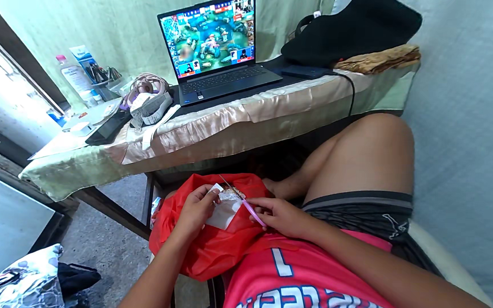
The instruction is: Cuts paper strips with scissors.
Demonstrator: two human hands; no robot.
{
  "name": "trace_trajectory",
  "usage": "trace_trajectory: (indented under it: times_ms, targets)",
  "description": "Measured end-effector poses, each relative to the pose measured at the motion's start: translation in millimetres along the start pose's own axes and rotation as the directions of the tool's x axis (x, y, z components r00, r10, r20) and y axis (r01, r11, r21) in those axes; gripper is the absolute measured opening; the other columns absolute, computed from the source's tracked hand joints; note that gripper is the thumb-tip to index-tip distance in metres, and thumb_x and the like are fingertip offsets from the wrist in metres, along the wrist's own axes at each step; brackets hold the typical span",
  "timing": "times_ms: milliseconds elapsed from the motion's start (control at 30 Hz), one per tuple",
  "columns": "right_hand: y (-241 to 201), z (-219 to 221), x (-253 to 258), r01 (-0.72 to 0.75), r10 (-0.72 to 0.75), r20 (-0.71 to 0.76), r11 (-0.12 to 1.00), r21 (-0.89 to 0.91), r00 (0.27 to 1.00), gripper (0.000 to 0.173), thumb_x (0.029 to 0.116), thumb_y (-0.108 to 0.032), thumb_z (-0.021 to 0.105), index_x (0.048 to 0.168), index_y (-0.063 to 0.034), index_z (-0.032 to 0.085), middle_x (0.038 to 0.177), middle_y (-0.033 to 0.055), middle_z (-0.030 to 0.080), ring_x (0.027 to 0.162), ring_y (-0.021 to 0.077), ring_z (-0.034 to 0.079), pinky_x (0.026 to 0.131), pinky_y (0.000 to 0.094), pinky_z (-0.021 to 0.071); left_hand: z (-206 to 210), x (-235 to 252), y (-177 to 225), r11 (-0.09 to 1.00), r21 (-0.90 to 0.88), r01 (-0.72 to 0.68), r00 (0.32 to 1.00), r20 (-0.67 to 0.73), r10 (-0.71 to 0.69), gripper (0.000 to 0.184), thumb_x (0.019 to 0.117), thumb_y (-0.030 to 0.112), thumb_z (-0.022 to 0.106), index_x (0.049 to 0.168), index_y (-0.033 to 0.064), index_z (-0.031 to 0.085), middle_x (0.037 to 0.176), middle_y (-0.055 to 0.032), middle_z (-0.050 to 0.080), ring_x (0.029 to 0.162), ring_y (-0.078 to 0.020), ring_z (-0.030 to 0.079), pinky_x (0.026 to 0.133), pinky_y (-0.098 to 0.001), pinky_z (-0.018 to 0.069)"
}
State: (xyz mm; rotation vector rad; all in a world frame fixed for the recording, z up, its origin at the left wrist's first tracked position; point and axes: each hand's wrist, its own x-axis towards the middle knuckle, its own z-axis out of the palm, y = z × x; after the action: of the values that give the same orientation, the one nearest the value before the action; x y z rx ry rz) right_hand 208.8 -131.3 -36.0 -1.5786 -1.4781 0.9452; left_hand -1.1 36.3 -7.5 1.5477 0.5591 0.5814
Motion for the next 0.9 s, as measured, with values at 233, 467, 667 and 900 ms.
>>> trace_trajectory:
  times_ms: [233, 467, 667, 900]
  targets:
    - [0.3, -0.1, 0.5, -0.003, 0.003, 0.015, 1.000, -0.015, 1.000, 0.043, 0.1041, -0.023, 0.060, 0.147, -0.0180, 0.055, 0.101, 0.0000, 0.072, 0.077, 0.0072, 0.069, 0.071, 0.0245, 0.0597, -0.8, 0.2, -0.6, 1.000, -0.001, 0.004, 1.000, 0.005, -0.004, 0.021, 0.1069, 0.018, 0.051, 0.108, 0.0042, 0.067, 0.083, -0.0030, 0.064, 0.052, -0.0057, 0.045, 0.047, -0.0200, 0.0374]
    - [-0.4, -0.5, 0.6, 0.000, 0.001, 0.025, 0.999, -0.044, 1.000, 0.043, 0.1042, -0.025, 0.060, 0.146, -0.0180, 0.056, 0.100, -0.0006, 0.072, 0.075, 0.0063, 0.068, 0.070, 0.0239, 0.0587, -0.5, 0.5, -0.8, 1.000, 0.003, 0.001, 1.000, -0.001, -0.001, 0.022, 0.1072, 0.018, 0.051, 0.108, 0.0037, 0.067, 0.083, -0.0035, 0.065, 0.052, -0.0060, 0.046, 0.047, -0.0199, 0.0383]
    - [-0.8, -0.5, 0.8, 0.007, -0.005, 0.026, 0.998, -0.055, 1.000, 0.042, 0.1040, -0.026, 0.061, 0.145, -0.0178, 0.057, 0.099, -0.0011, 0.072, 0.075, 0.0061, 0.067, 0.069, 0.0236, 0.0586, -0.5, -0.1, -0.2, 1.000, 0.005, -0.008, 1.000, 0.001, 0.008, 0.022, 0.1075, 0.018, 0.050, 0.109, 0.0039, 0.067, 0.084, -0.0037, 0.065, 0.052, -0.0062, 0.047, 0.048, -0.0201, 0.0397]
    - [-0.9, -1.6, 1.0, 0.012, -0.010, 0.036, 0.998, -0.066, 0.999, 0.042, 0.1043, -0.026, 0.060, 0.146, -0.0179, 0.056, 0.099, -0.0008, 0.072, 0.074, 0.0062, 0.067, 0.068, 0.0238, 0.0583, -0.7, 0.2, -0.1, 1.000, -0.001, -0.007, 1.000, 0.000, 0.007, 0.022, 0.1076, 0.018, 0.050, 0.109, 0.0036, 0.067, 0.084, -0.0040, 0.065, 0.053, -0.0064, 0.047, 0.047, -0.0202, 0.0400]
